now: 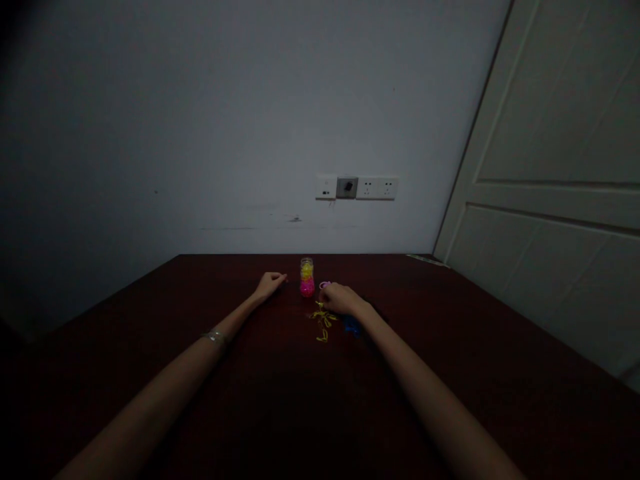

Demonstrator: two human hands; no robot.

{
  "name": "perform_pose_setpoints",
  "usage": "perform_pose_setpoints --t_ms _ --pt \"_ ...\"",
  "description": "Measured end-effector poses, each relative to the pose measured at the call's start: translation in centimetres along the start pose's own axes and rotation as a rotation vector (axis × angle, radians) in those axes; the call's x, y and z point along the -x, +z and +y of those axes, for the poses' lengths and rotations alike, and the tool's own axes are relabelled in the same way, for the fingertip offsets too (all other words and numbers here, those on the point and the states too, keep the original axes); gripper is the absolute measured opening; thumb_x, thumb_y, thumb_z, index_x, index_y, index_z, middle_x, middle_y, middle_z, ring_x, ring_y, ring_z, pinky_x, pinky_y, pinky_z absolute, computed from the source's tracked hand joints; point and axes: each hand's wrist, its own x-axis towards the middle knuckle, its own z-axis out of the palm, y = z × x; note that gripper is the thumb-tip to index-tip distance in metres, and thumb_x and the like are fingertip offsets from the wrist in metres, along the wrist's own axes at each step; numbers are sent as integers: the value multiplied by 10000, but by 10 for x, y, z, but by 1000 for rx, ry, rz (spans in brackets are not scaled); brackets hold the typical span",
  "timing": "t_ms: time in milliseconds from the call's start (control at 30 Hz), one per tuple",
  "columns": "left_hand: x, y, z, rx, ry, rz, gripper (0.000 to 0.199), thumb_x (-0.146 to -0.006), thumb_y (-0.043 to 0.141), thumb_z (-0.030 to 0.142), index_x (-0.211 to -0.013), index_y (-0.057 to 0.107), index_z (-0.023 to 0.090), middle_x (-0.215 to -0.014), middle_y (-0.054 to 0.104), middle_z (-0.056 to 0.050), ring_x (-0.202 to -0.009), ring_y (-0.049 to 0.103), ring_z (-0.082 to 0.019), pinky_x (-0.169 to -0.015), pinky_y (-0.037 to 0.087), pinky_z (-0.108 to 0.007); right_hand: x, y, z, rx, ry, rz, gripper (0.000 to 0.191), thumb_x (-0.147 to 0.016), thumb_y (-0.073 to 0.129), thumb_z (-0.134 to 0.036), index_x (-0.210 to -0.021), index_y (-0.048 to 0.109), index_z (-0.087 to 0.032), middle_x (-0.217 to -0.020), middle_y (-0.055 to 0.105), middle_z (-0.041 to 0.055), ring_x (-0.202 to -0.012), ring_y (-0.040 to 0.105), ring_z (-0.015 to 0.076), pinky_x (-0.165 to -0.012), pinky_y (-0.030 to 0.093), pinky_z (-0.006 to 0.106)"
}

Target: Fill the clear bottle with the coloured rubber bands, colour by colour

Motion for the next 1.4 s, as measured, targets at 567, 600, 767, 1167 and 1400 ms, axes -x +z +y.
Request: perform_pose_setpoints --t_ms 567,600,767,1167,1400 --pt "-1 2 -2 -36 31 -13 357 -711 476 405 -643 664 109 -484 506 9 -511 443 -116 -531 312 -229 -14 -51 28 -549 -25 243 239 -681 596 -282 -829 684 -116 -723 668 42 -619 563 125 -568 418 224" --pt "-1 2 -2 -42 35 -12 352 -711 478 399 -643 665 109 -496 519 5 -518 449 -117 -536 315 -230 -18 -57 28 -557 -21 248 240 -680 598 -284 -824 683 -112 -718 667 42 -613 560 122 -563 417 222" --pt "0 1 0 -62 30 -8 345 -712 477 396 -650 668 116 -520 552 -5 -550 475 -129 -545 328 -229 -39 -85 25 -542 -42 241 196 -662 602 -224 -786 687 -99 -679 668 35 -606 560 116 -576 424 210" --pt "0 1 -1 -66 44 -13 333 -726 480 378 -643 669 117 -520 561 -10 -548 482 -131 -550 334 -230 -69 -99 -4 -273 -92 159 235 -651 586 -133 -843 709 -76 -720 689 59 -614 561 116 -566 407 200" --pt "0 1 -2 -58 38 -15 337 -726 476 376 -653 674 113 -503 553 -8 -540 484 -134 -565 344 -239 -80 -99 -11 -103 -126 103 239 -647 607 -94 -860 715 -96 -771 708 72 -652 597 136 -584 427 203"
